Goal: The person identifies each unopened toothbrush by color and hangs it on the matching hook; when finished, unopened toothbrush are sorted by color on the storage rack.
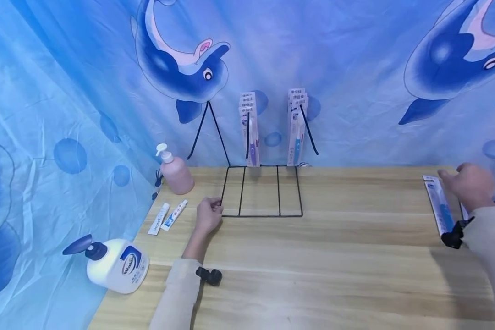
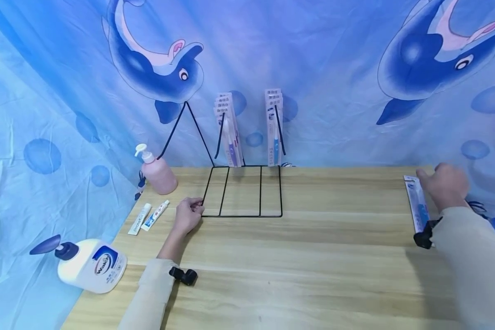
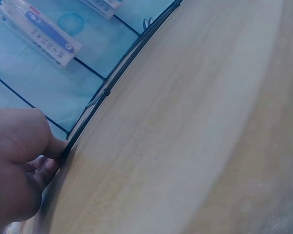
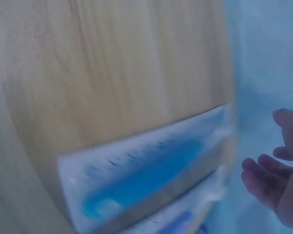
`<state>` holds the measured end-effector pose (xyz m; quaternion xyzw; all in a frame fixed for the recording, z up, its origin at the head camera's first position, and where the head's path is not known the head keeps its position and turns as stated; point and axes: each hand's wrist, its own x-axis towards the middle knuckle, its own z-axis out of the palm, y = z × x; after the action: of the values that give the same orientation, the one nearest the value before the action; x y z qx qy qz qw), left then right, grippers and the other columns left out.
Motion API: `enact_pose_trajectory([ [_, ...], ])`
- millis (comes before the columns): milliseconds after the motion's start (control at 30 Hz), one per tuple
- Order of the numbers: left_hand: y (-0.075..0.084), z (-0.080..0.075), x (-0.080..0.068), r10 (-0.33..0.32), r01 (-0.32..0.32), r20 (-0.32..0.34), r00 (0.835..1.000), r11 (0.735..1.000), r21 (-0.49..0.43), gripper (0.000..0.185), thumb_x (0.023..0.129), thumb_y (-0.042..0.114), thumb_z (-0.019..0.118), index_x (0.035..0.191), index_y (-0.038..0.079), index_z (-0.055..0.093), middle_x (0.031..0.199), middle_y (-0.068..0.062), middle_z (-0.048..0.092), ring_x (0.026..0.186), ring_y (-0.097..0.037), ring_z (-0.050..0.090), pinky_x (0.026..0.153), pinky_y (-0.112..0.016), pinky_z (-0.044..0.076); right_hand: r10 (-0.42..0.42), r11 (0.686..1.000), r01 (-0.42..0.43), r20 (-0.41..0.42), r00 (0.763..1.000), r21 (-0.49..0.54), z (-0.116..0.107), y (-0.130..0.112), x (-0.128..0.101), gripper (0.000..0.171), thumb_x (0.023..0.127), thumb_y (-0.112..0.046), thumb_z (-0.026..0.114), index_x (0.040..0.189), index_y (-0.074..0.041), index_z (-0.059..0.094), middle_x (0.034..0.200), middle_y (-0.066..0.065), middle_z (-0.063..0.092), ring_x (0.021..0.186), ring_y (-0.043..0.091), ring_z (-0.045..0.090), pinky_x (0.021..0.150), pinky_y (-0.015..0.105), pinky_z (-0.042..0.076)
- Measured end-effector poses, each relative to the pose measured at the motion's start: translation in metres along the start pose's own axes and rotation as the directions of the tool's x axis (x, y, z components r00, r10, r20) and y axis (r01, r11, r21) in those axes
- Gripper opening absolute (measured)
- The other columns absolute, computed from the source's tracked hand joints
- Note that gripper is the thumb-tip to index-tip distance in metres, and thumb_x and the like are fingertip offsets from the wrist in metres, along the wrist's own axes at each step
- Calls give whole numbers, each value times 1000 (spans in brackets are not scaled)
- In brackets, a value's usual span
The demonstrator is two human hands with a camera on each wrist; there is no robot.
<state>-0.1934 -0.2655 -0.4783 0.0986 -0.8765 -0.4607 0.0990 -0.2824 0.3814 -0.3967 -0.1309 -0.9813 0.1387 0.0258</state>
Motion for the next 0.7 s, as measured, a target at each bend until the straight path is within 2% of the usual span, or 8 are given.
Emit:
enact_pose_trajectory([
  [33,0,0,1,7,-7,-3,1000,1000,4,35,86,-9,64,121,-11,63,99,-18,62,89,-28,61,81,-37,56,5,1000,-5,15,1000,10,5,4,0,63,101,-38,46,112,24,52,105,43,54,92,55,54,72,60,48],
  [100,0,0,1,5,-5,7,1000,1000,0,35,86,-10,64,121,-11,63,99,-18,62,89,-28,60,81,-36,56,21,999,-22,44,999,26,15,11,-1,62,101,-39,45,89,21,56,81,35,58,74,48,57,60,54,48],
  [167,0,0,1,0,0,17,1000,1000,-1,35,86,-10,64,121,-11,63,100,-17,61,89,-27,60,81,-35,56,48,997,-52,74,996,53,23,15,-4,61,101,-38,45,67,12,53,60,22,52,57,36,54,49,47,45],
  [233,-1,1,0,0,0,24,1000,1000,2,36,85,-10,64,121,-11,63,100,-17,60,89,-27,60,80,-34,56,93,994,-99,101,991,54,30,17,-6,61,101,-40,44,56,1,49,51,12,46,50,29,49,46,42,42],
  [333,0,1,-1,10,-10,18,1000,1000,4,35,85,-10,64,120,-12,63,99,-18,60,88,-27,60,79,-34,57,148,985,-157,122,981,71,36,19,-8,61,100,-42,43,53,-5,48,50,9,47,49,26,49,45,39,42],
  [433,1,1,-1,19,-19,2,1000,1000,3,35,85,-11,65,119,-12,64,98,-18,60,88,-28,60,79,-35,57,125,985,-138,127,984,106,40,19,-6,56,97,-39,48,51,-8,47,48,4,45,47,22,45,44,35,38],
  [600,2,-1,-1,23,-23,-13,1000,1000,12,33,85,-10,65,118,-11,65,97,-17,60,87,-27,60,79,-34,57,-40,996,32,92,995,86,37,17,-3,47,92,-30,48,48,-14,40,49,1,43,48,22,44,44,33,33],
  [700,2,-2,-1,33,-33,-18,999,999,25,33,84,-10,65,117,-11,65,97,-17,60,87,-28,60,79,-35,57,-73,996,69,78,994,52,33,14,-2,42,90,-26,45,50,-13,39,51,6,45,49,25,46,43,34,35],
])
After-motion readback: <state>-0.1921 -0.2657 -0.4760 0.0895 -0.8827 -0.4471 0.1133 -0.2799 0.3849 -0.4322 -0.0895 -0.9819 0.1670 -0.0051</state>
